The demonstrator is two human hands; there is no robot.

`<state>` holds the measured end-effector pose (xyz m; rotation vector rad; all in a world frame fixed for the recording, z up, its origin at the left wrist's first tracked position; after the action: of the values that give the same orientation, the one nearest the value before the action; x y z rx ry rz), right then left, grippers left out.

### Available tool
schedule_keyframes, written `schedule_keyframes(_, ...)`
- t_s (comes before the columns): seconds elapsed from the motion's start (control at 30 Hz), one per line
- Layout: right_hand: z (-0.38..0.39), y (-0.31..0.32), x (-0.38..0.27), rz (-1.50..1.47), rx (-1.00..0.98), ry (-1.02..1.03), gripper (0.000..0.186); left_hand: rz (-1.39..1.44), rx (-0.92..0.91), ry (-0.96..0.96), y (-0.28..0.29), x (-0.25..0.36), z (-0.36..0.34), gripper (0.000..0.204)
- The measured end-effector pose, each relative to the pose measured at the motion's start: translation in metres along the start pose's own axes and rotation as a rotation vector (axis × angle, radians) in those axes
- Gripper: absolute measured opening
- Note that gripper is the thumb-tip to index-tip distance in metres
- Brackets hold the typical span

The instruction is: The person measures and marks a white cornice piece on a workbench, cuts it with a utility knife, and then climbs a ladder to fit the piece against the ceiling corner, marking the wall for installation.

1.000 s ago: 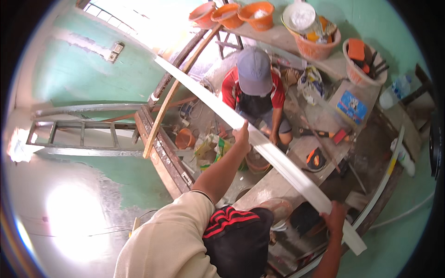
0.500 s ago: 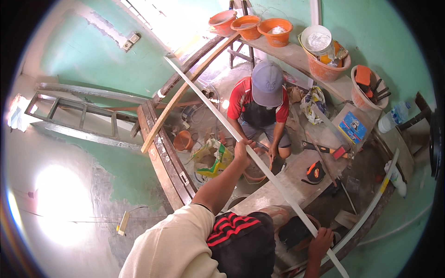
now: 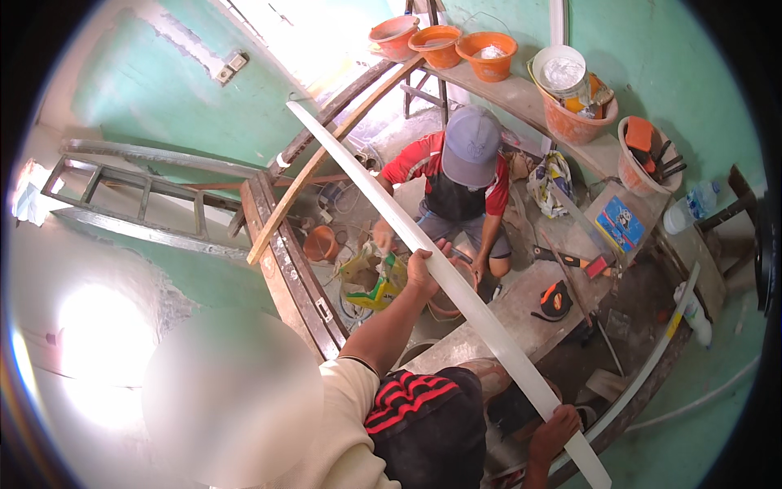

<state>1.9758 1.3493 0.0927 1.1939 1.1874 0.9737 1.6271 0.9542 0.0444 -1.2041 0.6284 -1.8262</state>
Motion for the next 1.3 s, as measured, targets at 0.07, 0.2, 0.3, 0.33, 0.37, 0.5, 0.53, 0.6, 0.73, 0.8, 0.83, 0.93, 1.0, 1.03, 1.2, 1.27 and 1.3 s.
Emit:
schedule_keyframes(0.07, 0.001, 0.003, 0.000, -0.032, 0.026, -0.013, 0.015, -0.019, 0.026, 0.012, 0.002, -0.002, -0.003, 0.065)
schedule_keyframes(0.2, -0.007, 0.004, 0.015, -0.211, -0.163, -0.051, 0.025, -0.279, 0.168, 0.020, 0.015, 0.004, -0.029, 0.057)
schedule_keyframes(0.3, -0.020, 0.011, 0.036, -0.163, -0.187, -0.015, 0.025, -0.626, 0.261, 0.006, 0.012, -0.012, -0.039, 0.058)
schedule_keyframes(0.33, -0.028, 0.016, 0.035, -0.193, -0.200, -0.010, 0.018, -0.736, 0.315, -0.044, 0.012, -0.012, -0.040, 0.064)
schedule_keyframes(0.37, -0.035, 0.018, 0.040, -0.226, -0.245, 0.006, 0.019, -0.844, 0.361, -0.107, 0.010, -0.011, -0.044, 0.071)
schedule_keyframes(0.5, -0.049, 0.013, 0.062, -0.360, -0.347, -0.007, 0.023, -0.993, 0.521, -0.134, -0.018, -0.025, -0.050, 0.102)
schedule_keyframes(0.53, -0.053, 0.012, 0.063, -0.387, -0.372, -0.032, 0.023, -1.096, 0.610, -0.094, -0.022, -0.022, -0.052, 0.107)
schedule_keyframes(0.6, -0.058, 0.012, 0.063, -0.437, -0.418, -0.089, 0.023, -1.205, 0.757, -0.012, -0.040, -0.028, -0.052, 0.116)
schedule_keyframes(0.73, -0.064, 0.007, 0.066, -0.507, -0.475, -0.219, 0.026, -1.299, 0.799, 0.116, -0.068, -0.036, -0.044, 0.125)
schedule_keyframes(0.8, -0.068, -0.001, 0.064, -0.523, -0.481, -0.255, 0.025, -1.305, 0.803, 0.106, -0.066, -0.038, -0.048, 0.128)
schedule_keyframes(0.83, -0.068, -0.003, 0.066, -0.521, -0.488, -0.264, 0.026, -1.307, 0.804, 0.103, -0.065, -0.040, -0.050, 0.130)
schedule_keyframes(0.93, -0.057, -0.010, 0.067, -0.529, -0.510, -0.287, 0.029, -1.295, 0.775, 0.074, -0.036, -0.038, -0.053, 0.134)
schedule_keyframes(1.0, -0.063, -0.020, 0.063, -0.561, -0.481, -0.277, 0.029, -1.294, 0.739, 0.033, -0.015, -0.031, -0.063, 0.135)
schedule_keyframes(1.03, -0.066, -0.022, 0.060, -0.580, -0.473, -0.267, 0.029, -1.293, 0.724, 0.007, -0.006, -0.025, -0.068, 0.135)
schedule_keyframes(1.2, -0.069, -0.022, 0.062, -0.594, -0.462, -0.318, 0.032, -1.433, 0.904, -0.072, -0.036, -0.042, -0.051, 0.119)
schedule_keyframes(1.27, -0.069, -0.024, 0.064, -0.582, -0.485, -0.360, 0.035, -1.670, 0.968, -0.288, -0.054, -0.057, -0.025, 0.104)
schedule_keyframes(1.3, -0.070, -0.028, 0.064, -0.581, -0.496, -0.374, 0.037, -1.726, 0.621, -0.474, -0.055, -0.063, -0.018, 0.096)
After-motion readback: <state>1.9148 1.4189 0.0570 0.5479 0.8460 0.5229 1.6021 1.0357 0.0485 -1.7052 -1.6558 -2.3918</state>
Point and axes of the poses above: each hand's wrist, its own z-axis away from the middle knuckle, its own y-axis out of the back of the hand, x = y × z, the point moved 1 cm from there along -z, towards the middle knuckle, and after that the axes turned 9 degrees about -x, right-handed, at the moved point
